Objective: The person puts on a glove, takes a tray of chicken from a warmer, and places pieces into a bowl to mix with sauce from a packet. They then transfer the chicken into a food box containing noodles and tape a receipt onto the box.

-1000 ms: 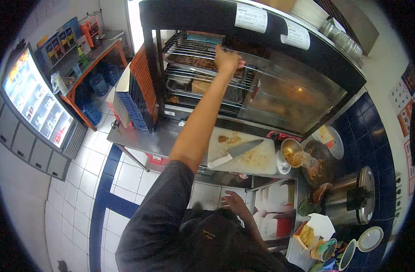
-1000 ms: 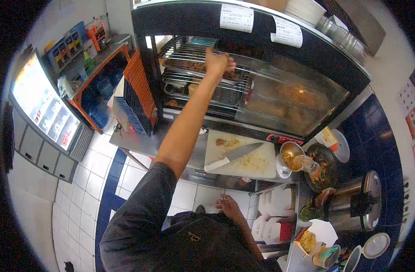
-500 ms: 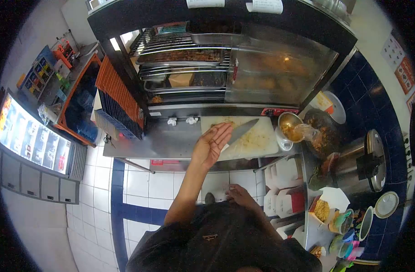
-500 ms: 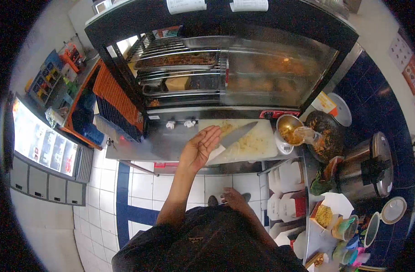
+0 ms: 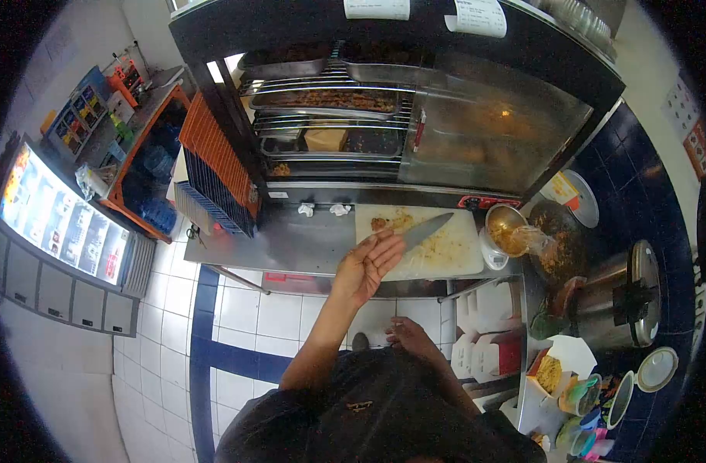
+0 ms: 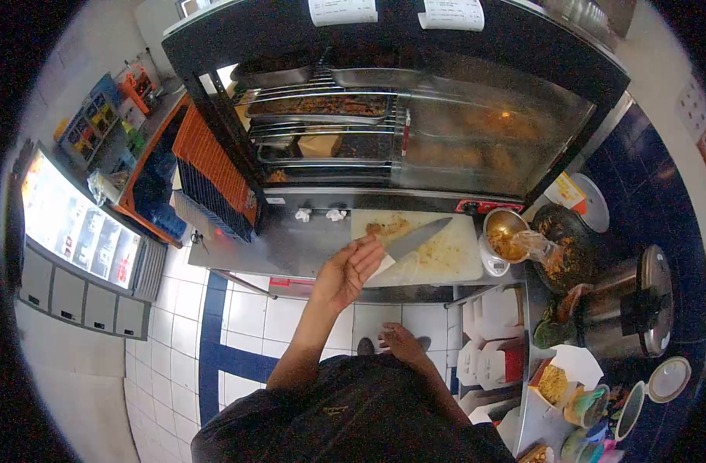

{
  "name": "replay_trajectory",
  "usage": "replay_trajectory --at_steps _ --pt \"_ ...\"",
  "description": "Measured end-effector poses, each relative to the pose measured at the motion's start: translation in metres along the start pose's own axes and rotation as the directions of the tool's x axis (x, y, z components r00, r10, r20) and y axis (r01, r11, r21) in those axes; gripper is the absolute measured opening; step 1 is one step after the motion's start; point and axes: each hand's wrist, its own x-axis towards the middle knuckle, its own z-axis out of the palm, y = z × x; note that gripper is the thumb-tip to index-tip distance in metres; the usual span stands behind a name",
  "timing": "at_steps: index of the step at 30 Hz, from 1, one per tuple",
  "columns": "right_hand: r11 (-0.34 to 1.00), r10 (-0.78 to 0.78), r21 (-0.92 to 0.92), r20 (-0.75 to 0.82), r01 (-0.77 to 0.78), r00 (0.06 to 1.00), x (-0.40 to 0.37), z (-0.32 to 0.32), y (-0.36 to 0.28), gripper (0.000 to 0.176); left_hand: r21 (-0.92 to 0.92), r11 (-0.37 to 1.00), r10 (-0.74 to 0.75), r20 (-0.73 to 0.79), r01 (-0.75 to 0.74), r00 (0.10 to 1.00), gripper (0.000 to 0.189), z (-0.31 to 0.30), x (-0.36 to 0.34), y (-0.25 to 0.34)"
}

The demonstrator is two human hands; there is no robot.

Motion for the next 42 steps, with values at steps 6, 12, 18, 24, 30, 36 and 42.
replay_trajectory --at_steps 6,12,18,24,30,36,42 --pt "0.993 -0.09 0.08 0.006 0.089 0.996 0.016 -0.012 0.032 0.04 0.068 0.997 0.035 -0.011 -0.034 0.999 0.04 -0.016 0.013 0.005" --pt "0.956 -0.291 -0.037 -0.215 0.29 0.932 0.027 -0.035 0.02 0.023 0.723 0.689 0.17 -0.091 -0.052 0.981 0.037 -0.098 0.044 -0.026" --pt "0.88 -0.468 -0.229 -0.567 0.416 0.678 0.08 -0.073 -0.048 0.025 0.844 -0.535 0.275 0.128 0.042 0.953 0.039 -0.093 0.057 -0.069" --pt "0.433 -0.703 -0.901 -0.328 0.013 0.631 0.163 -0.086 -0.041 0.036 0.573 -0.818 0.117 0.071 0.056 0.991 0.041 -0.11 0.083 -0.075" --pt "0.932 -0.351 -0.255 -0.812 0.256 0.467 0.087 -0.097 -0.052 0.033 0.553 -0.832 0.127 0.109 0.046 0.986 0.039 -0.106 0.092 -0.046" --pt "0.632 -0.289 0.359 -0.712 0.686 0.639 0.034 -0.07 -0.049 0.039 0.774 -0.55 0.103 0.436 -0.315 0.894 0.038 -0.055 0.066 -0.06" --pt "0.62 -0.373 0.497 -0.495 0.607 0.785 0.021 -0.038 -0.051 0.04 0.752 -0.541 -0.116 0.377 -0.376 0.919 0.019 -0.013 0.026 -0.106"
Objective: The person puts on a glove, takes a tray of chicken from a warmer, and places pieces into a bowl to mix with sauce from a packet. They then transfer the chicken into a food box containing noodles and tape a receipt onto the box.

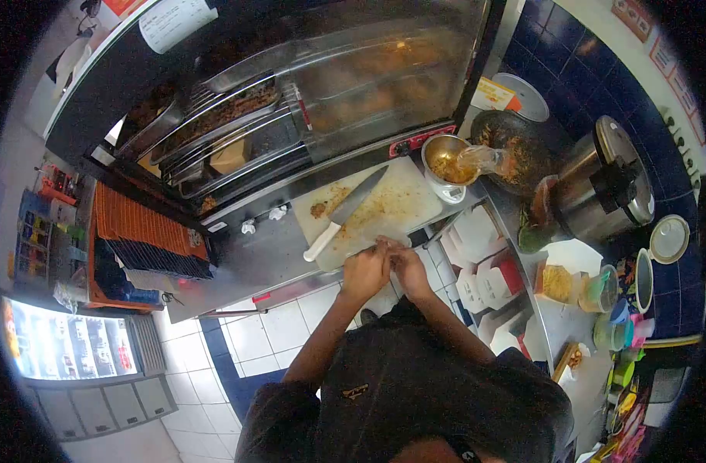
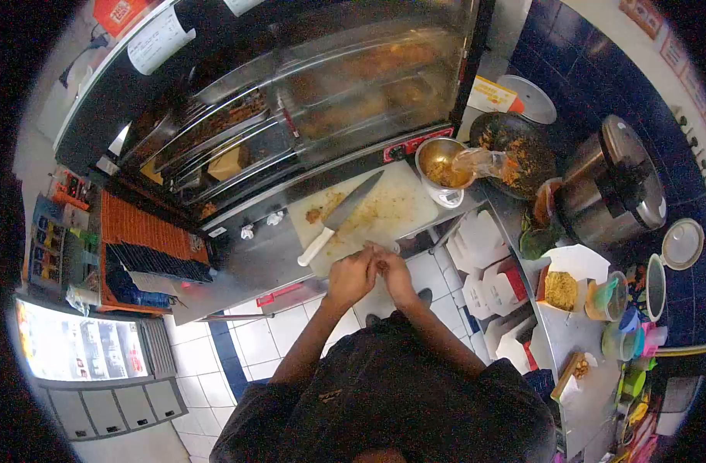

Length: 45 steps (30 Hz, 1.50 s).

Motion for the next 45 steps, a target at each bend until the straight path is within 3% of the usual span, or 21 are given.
replay_trajectory --at_steps 1,5,8,11,15,22,24,27,28,31,32,33,34,35,36,39,40,41,43,44,45 --pt "0.988 0.013 0.156 0.01 -0.015 1.0 0.0 -0.001 -0.001 0.042 0.001 1.0 -0.006 -0.006 0.006 1.0 0.019 0.003 -0.002 -0.003" --pt "1.0 0.024 -0.003 0.076 -0.024 0.997 0.006 -0.008 0.007 0.049 -0.041 0.99 0.133 -0.09 -0.137 0.987 0.017 -0.003 -0.015 -0.003" --pt "0.905 0.381 0.162 0.1 -0.393 0.919 0.017 0.007 -0.011 0.073 -0.006 0.964 0.264 -0.077 -0.265 0.961 0.017 -0.002 -0.027 0.003" --pt "0.841 0.304 0.385 0.245 -0.381 0.92 0.016 0.037 -0.033 0.084 0.063 0.956 0.292 -0.137 -0.286 0.946 0.012 -0.007 -0.034 0.0" --pt "0.806 0.303 0.378 0.395 -0.454 0.867 0.025 0.052 -0.032 0.086 0.07 0.935 0.354 -0.147 -0.347 0.924 0.012 -0.014 -0.041 -0.008" --pt "0.866 0.333 0.209 0.439 -0.455 0.835 0.057 0.085 -0.012 0.088 0.123 0.901 0.432 -0.171 -0.416 0.885 0.017 -0.04 -0.042 -0.016" --pt "0.847 0.487 0.164 0.141 -0.506 0.862 0.075 0.098 -0.008 0.084 0.135 0.905 0.423 -0.178 -0.404 0.888 0.018 -0.042 -0.045 -0.02" --pt "0.872 0.421 0.175 0.212 -0.458 0.882 0.088 0.108 -0.014 0.1 0.16 0.885 0.459 -0.142 -0.437 0.877 0.021 -0.063 -0.04 -0.026" --pt "0.798 0.402 0.339 0.316 -0.498 0.859 0.093 0.108 -0.021 0.088 0.169 0.861 0.499 -0.097 -0.48 0.861 0.023 -0.075 -0.037 -0.029" --pt "0.854 0.239 0.388 0.299 -0.346 0.924 0.098 0.13 -0.051 0.079 0.124 0.884 0.451 -0.483 -0.451 0.75 0.026 -0.145 0.002 -0.055" --pt "0.908 0.213 0.31 0.241 -0.283 0.947 0.098 0.14 -0.066 0.074 -0.079 0.962 0.167 -0.583 -0.26 0.795 0.021 -0.175 0.022 -0.071" --pt "0.911 0.216 0.293 0.257 -0.289 0.942 0.097 0.145 -0.075 0.074 -0.123 0.991 -0.055 -0.763 -0.06 0.644 0.015 -0.206 0.045 -0.083" --pt "0.977 0.142 0.12 0.249 -0.176 0.958 0.096 0.149 -0.082 0.072 -0.364 0.878 -0.182 -0.855 -0.312 0.485 0.012 -0.246 0.065 -0.096" --pt "0.997 0.062 -0.054 0.254 -0.049 0.965 0.095 0.152 -0.088 0.071 -0.625 0.565 -0.475 -0.78 -0.538 0.407 0.014 -0.27 0.09 -0.121" --pt "0.997 0.051 -0.067 0.28 -0.034 0.959 0.095 0.154 -0.093 0.062 -0.618 0.558 -0.561 -0.773 -0.553 0.297 0.015 -0.294 0.11 -0.144" --pt "0.959 -0.078 -0.207 0.463 0.193 0.883 0.12 0.116 -0.078 0.056 -0.797 0.442 -0.644 -0.601 -0.411 0.473 0.023 -0.35 0.118 -0.179" --pt "0.944 -0.205 -0.148 0.436 0.294 0.876 0.103 0.11 -0.08 0.048 -0.749 0.298 -0.626 -0.621 -0.592 0.471 0.021 -0.352 0.132 -0.205" --pt "0.943 -0.232 -0.153 0.331 0.295 0.915 0.099 0.091 -0.074 0.048 -0.817 0.332 -0.631 -0.564 -0.471 0.533 0.021 -0.357 0.121 -0.197" --pt "0.236 -0.401 -0.842 0.37 0.485 0.838 0.089 0.024 -0.054 0.043 -0.814 0.392 -0.536 -0.581 -0.429 0.613 0.028 -0.362 0.144 -0.266" --pt "0.248 -0.423 -0.876 0.287 0.414 0.86 0.066 -0.011 -0.042 0.043 -0.875 0.228 -0.575 -0.476 -0.427 0.666 0.029 -0.365 0.133 -0.23" --pt "0.051 -0.52 -0.967 0.188 0.25 0.833 0.053 -0.042 -0.04 0.042 -0.904 0.195 -0.52 -0.425 -0.382 0.741 0.034 -0.367 0.144 -0.265"
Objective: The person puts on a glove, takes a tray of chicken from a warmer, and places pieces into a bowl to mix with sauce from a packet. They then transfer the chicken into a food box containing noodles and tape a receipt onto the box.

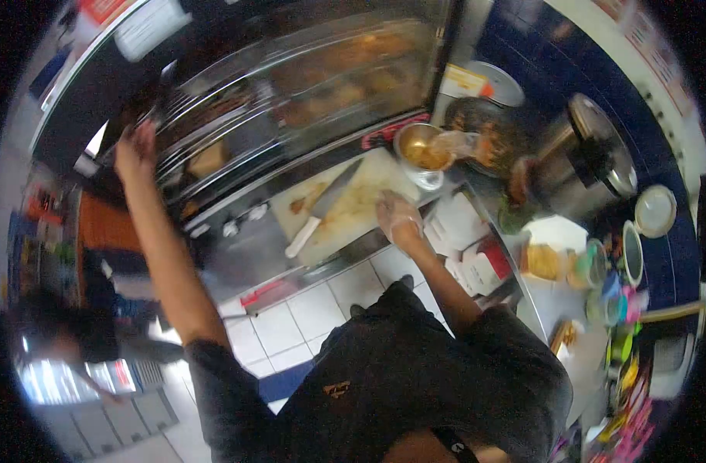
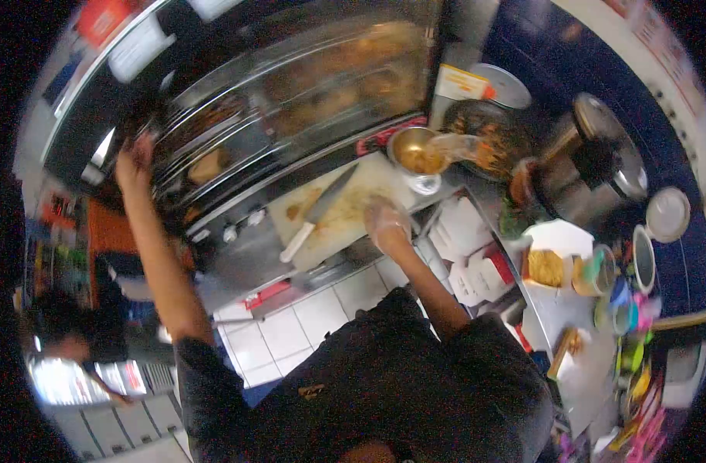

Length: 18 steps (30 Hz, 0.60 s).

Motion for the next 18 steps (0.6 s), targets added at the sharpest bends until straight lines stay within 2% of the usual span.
replay_trajectory --at_steps 1,2,3,4,5,7,8,10,11,12,14,16,18 --pt "0.966 0.041 -0.25 -0.114 -0.068 0.993 -0.009 -0.009 0.019 0.04 -0.014 1.0 0.016 -0.038 -0.017 0.999 0.035 0.008 -0.006 -0.002" --pt "0.962 0.059 -0.259 -0.129 -0.09 0.99 -0.011 -0.02 0.038 0.04 -0.018 0.999 0.037 -0.092 -0.039 0.995 0.037 0.012 -0.016 0.002" --pt "0.901 0.314 -0.285 -0.087 -0.326 0.945 -0.011 -0.028 0.056 0.04 -0.01 0.999 0.052 -0.08 -0.053 0.995 0.038 0.012 -0.017 0.001" --pt "0.783 0.55 -0.316 -0.049 -0.535 0.834 -0.013 -0.037 0.073 0.041 0.001 0.998 0.068 -0.073 -0.068 0.995 0.039 0.014 -0.02 -0.001" --pt "0.778 0.556 -0.318 -0.051 -0.542 0.829 -0.013 -0.043 0.089 0.041 0.007 0.997 0.072 -0.084 -0.071 0.994 0.036 0.02 -0.024 -0.001" --pt "0.78 0.35 -0.504 -0.141 -0.371 0.926 -0.002 -0.049 0.113 0.044 0.012 0.998 0.06 -0.072 -0.059 0.996 0.034 0.024 -0.026 -0.004" --pt "0.782 0.351 -0.497 -0.144 -0.375 0.925 0.004 -0.051 0.118 0.044 0.019 0.999 0.049 -0.061 -0.048 0.997 0.034 0.028 -0.029 -0.001" --pt "0.708 0.382 -0.626 -0.05 -0.327 0.923 0.014 -0.052 0.126 0.044 0.011 0.997 0.075 -0.089 -0.074 0.993 0.033 0.035 -0.036 -0.003" --pt "0.685 0.445 -0.639 -0.014 -0.35 0.896 0.019 -0.056 0.123 0.043 -0.002 0.997 0.076 -0.072 -0.076 0.995 0.032 0.03 -0.033 -0.005" --pt "0.687 0.443 -0.637 -0.016 -0.351 0.896 0.017 -0.046 0.143 0.043 -0.016 0.997 0.077 -0.059 -0.078 0.995 0.032 0.032 -0.037 -0.004" --pt "0.618 0.27 -0.768 0.009 -0.166 0.963 0.016 -0.034 0.162 0.042 -0.001 0.997 0.072 -0.099 -0.073 0.993 0.032 0.034 -0.047 -0.001" --pt "0.635 0.294 -0.757 0.049 -0.157 0.955 0.019 -0.04 0.161 0.04 -0.045 0.993 0.105 -0.097 -0.11 0.99 0.032 0.037 -0.059 0.0" --pt "0.653 0.311 -0.744 0.092 -0.142 0.946 0.024 -0.047 0.151 0.038 -0.012 0.992 0.121 -0.099 -0.122 0.988 0.032 0.041 -0.071 -0.001"
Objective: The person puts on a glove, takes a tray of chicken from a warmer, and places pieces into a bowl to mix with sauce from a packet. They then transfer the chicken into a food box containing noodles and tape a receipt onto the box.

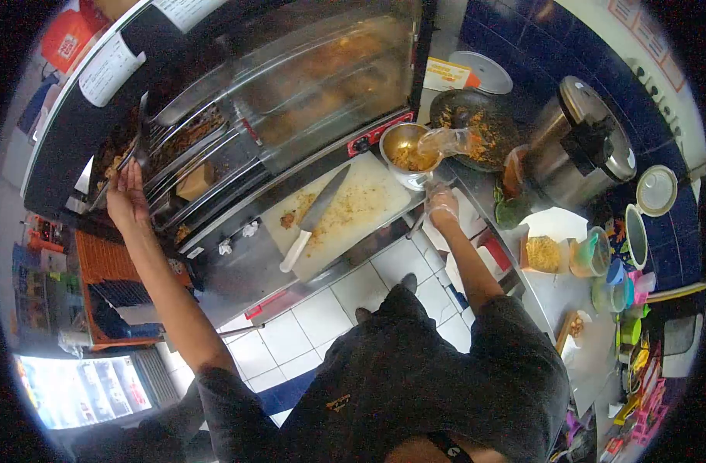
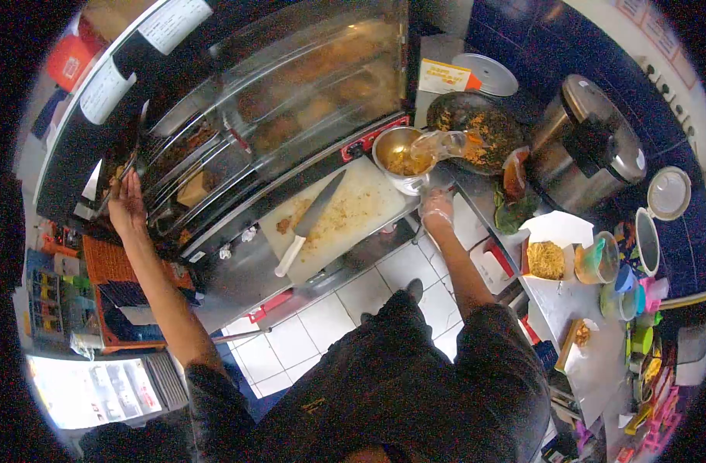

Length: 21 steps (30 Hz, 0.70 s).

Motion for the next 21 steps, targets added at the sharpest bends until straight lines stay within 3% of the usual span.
replay_trajectory --at_steps 2,4,5,6,7,8,10,14,16,19,21 --pt "1.0 0.011 0.009 0.134 -0.012 0.991 0.006 -0.005 0.001 0.032 0.048 0.999 0.013 -0.007 -0.013 1.0 0.03 0.007 -0.015 0.004" --pt "0.997 -0.06 -0.042 0.089 0.064 0.994 0.014 0.013 0.006 0.028 0.061 0.996 0.057 0.075 -0.061 0.996 0.028 0.006 -0.025 0.002" --pt "0.999 -0.006 0.052 0.065 0.003 0.998 0.014 -0.004 -0.002 0.025 0.082 0.996 0.021 -0.015 -0.02 1.0 0.027 0.011 -0.032 0.005" --pt "0.972 -0.228 -0.038 0.047 0.23 0.973 0.014 -0.005 0.004 0.024 0.071 0.997 0.038 0.022 -0.039 0.999 0.025 0.004 -0.032 0.004" --pt "0.997 -0.01 0.072 0.147 0.0 0.989 0.012 -0.026 -0.01 0.022 0.022 0.995 0.092 -0.003 -0.092 0.996 0.023 0.016 -0.049 0.008" --pt "0.998 -0.067 0.002 -0.037 0.067 0.997 0.009 -0.012 -0.008 0.024 -0.031 0.998 0.062 -0.04 -0.063 0.997 0.021 0.015 -0.05 0.009" --pt "0.991 -0.058 -0.11 0.205 0.081 0.977 0.014 -0.028 -0.016 0.028 -0.126 0.986 0.102 -0.08 -0.112 0.992 0.014 0.017 -0.063 0.011" --pt "0.994 -0.033 -0.097 0.144 0.047 0.989 0.025 -0.01 -0.012 0.029 -0.171 0.975 0.135 -0.045 -0.141 0.99 0.015 0.017 -0.082 0.011" --pt "0.911 -0.21 -0.294 0.272 0.289 0.939 0.033 -0.005 -0.007 0.029 -0.182 0.971 0.147 -0.051 -0.154 0.988 0.016 0.017 -0.091 0.014" --pt "0.949 -0.21 -0.194 0.205 0.25 0.956 0.021 -0.015 -0.007 0.029 -0.146 0.977 0.152 -0.034 -0.156 0.988 0.018 0.016 -0.104 0.016" --pt "0.913 -0.235 -0.291 0.195 0.285 0.952 0.027 0.031 0.012 0.03 -0.132 0.979 0.156 -0.026 -0.158 0.987 0.017 0.008 -0.116 0.015"
